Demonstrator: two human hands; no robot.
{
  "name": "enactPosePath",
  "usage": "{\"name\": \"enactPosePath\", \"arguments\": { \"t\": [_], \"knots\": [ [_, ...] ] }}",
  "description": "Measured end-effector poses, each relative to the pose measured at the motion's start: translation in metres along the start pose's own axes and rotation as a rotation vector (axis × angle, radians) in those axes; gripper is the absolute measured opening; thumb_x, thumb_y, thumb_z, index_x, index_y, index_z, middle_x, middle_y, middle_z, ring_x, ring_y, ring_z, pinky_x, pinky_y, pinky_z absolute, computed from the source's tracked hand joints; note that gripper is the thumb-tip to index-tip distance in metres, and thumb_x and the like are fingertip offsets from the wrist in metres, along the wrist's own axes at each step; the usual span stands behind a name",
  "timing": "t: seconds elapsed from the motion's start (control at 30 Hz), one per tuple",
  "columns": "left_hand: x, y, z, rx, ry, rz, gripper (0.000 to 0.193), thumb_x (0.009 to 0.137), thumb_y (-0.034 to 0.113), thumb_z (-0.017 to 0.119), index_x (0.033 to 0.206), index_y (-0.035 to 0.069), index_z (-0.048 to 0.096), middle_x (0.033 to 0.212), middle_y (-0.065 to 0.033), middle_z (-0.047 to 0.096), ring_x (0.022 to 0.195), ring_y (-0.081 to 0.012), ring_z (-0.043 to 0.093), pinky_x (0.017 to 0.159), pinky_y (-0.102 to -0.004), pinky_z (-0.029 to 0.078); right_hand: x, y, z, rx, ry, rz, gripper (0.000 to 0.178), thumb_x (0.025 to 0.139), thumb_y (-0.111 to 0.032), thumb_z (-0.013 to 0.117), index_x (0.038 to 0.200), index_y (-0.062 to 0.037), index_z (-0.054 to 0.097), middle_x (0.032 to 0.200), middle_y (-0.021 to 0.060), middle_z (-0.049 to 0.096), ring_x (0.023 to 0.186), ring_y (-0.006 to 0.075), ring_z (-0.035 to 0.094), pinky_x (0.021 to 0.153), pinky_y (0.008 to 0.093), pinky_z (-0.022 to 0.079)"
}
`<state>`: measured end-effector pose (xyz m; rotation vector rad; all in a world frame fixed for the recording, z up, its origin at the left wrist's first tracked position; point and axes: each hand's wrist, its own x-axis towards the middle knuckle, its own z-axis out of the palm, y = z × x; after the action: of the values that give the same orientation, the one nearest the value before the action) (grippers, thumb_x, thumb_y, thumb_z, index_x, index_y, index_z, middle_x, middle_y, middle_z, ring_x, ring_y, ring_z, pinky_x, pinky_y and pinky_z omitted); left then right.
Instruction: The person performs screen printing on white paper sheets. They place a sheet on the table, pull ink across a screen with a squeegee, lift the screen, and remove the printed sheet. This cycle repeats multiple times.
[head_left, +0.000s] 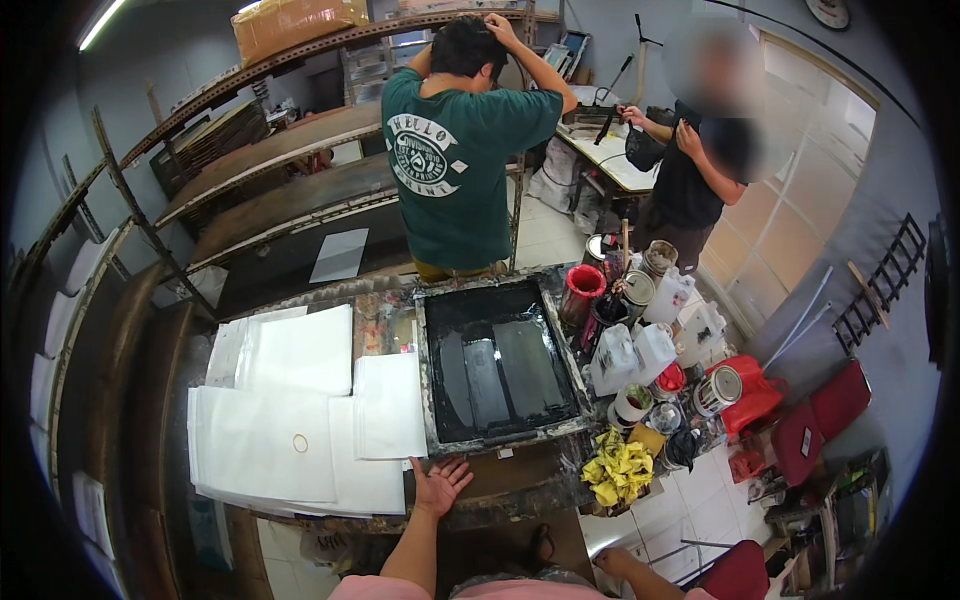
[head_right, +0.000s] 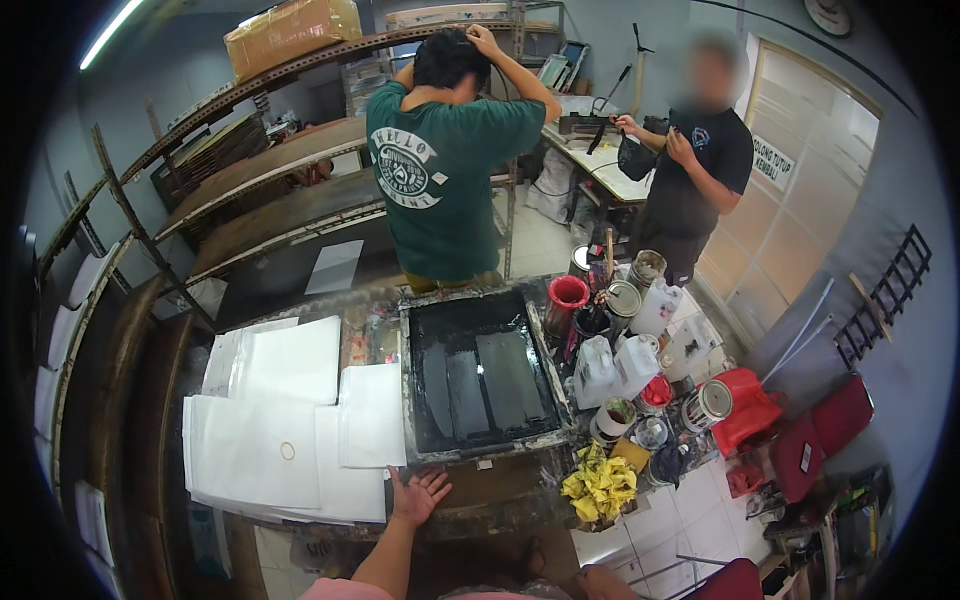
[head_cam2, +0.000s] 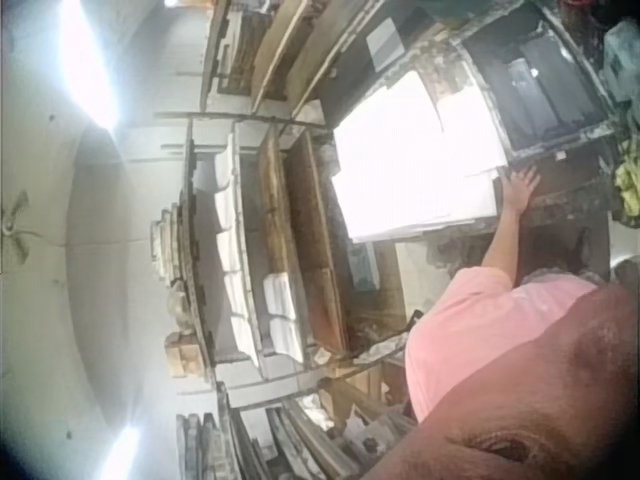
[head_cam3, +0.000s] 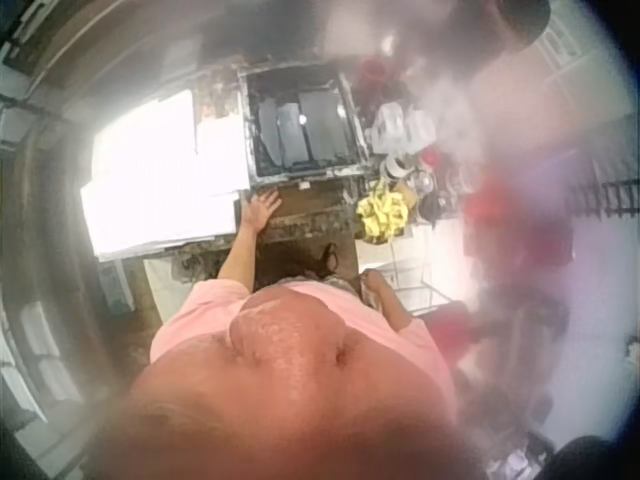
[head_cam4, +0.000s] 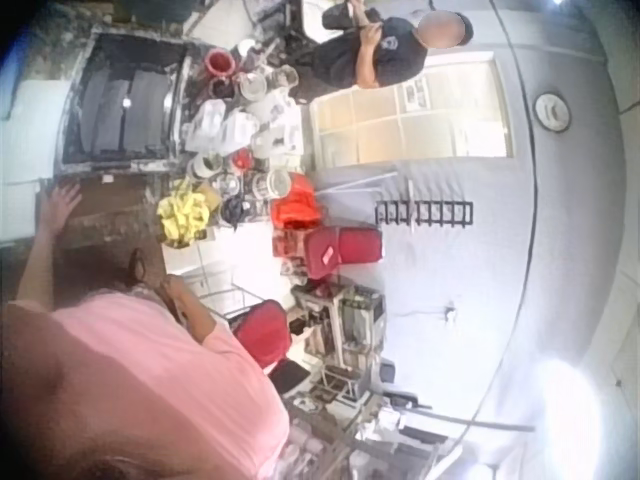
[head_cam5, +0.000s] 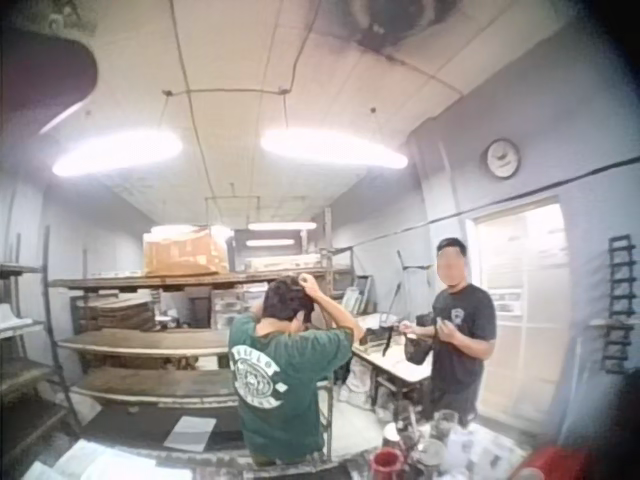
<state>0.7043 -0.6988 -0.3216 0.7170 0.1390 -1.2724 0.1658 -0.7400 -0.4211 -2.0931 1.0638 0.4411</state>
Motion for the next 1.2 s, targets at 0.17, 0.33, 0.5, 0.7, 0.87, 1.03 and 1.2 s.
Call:
{"name": "enactPosePath", "arguments": {
  "t": [0.17,0.33,0.5,0.7,0.87,1.03,1.2],
  "knots": [
    [-0.002,0.000,-0.001,-0.032,-0.013,-0.004,0.114,0.084,0.092,0.045,0.139,-0.008,0.045,0.147,-0.0264,0.048,0.141,-0.0426,0.045,0.115,-0.0615,0.041,-0.009,0.017,0.011,-0.079,-0.087,0.040,0.042,0.096,-0.048,0.059,0.104,-0.0110,0.078,0.104,0.0153,0.076,0.098,0.0387,0.071,0.088,0.0487,0.057],
    [-0.001,-0.001,-0.001,-0.030,-0.019,-0.008,0.113,0.084,0.092,0.045,0.139,-0.007,0.044,0.147,-0.0261,0.049,0.138,-0.0415,0.048,0.114,-0.0612,0.042,-0.032,-0.009,-0.024,-0.135,-0.140,0.021,0.045,0.097,-0.049,0.057,0.105,-0.0100,0.078,0.111,0.0166,0.075,0.103,0.0385,0.070,0.091,0.0479,0.056],
    [-0.002,0.001,0.000,-0.027,-0.017,-0.017,0.117,0.083,0.092,0.045,0.144,-0.008,0.040,0.151,-0.0264,0.045,0.142,-0.0419,0.044,0.116,-0.0614,0.040,-0.036,-0.030,-0.041,-0.072,-0.112,0.171,0.046,0.097,-0.049,0.057,0.110,-0.0098,0.077,0.118,0.0174,0.073,0.109,0.0378,0.069,0.094,0.0479,0.054],
    [-0.003,-0.001,-0.006,-0.056,-0.029,-0.021,0.117,0.082,0.092,0.046,0.143,-0.008,0.045,0.154,-0.0260,0.041,0.144,-0.0436,0.041,0.117,-0.0625,0.037,-0.031,-0.034,-0.038,-0.040,-0.111,0.122,0.046,0.096,-0.051,0.060,0.112,-0.0113,0.077,0.115,0.0137,0.076,0.109,0.0352,0.070,0.096,0.0427,0.055],
    [-0.007,-0.001,-0.001,-0.031,-0.027,-0.007,0.119,0.082,0.093,0.044,0.143,-0.008,0.044,0.153,-0.0264,0.042,0.144,-0.0435,0.042,0.116,-0.0630,0.039,0.000,0.011,-0.026,-0.033,-0.150,0.075,0.046,0.097,-0.051,0.058,0.112,-0.0122,0.077,0.114,0.0123,0.076,0.108,0.0347,0.070,0.095,0.0429,0.055],
    [0.002,0.000,0.001,-0.019,0.013,-0.018,0.122,0.082,0.094,0.042,0.150,-0.007,0.035,0.154,-0.0274,0.041,0.144,-0.0441,0.042,0.114,-0.0634,0.041,0.045,0.047,-0.032,-0.093,-0.126,-0.058,0.045,0.098,-0.051,0.056,0.112,-0.0129,0.077,0.115,0.0121,0.075,0.107,0.0352,0.070,0.094,0.0446,0.055],
    [-0.004,-0.005,0.001,-0.023,0.118,0.035,0.118,0.086,0.092,0.040,0.154,-0.004,0.029,0.157,-0.0271,0.038,0.145,-0.0450,0.041,0.116,-0.0636,0.040,0.030,0.051,-0.051,-0.105,-0.146,-0.031,0.046,0.097,-0.049,0.057,0.113,-0.0106,0.075,0.113,0.0153,0.075,0.104,0.0366,0.071,0.089,0.0461,0.056]
  ]
}}
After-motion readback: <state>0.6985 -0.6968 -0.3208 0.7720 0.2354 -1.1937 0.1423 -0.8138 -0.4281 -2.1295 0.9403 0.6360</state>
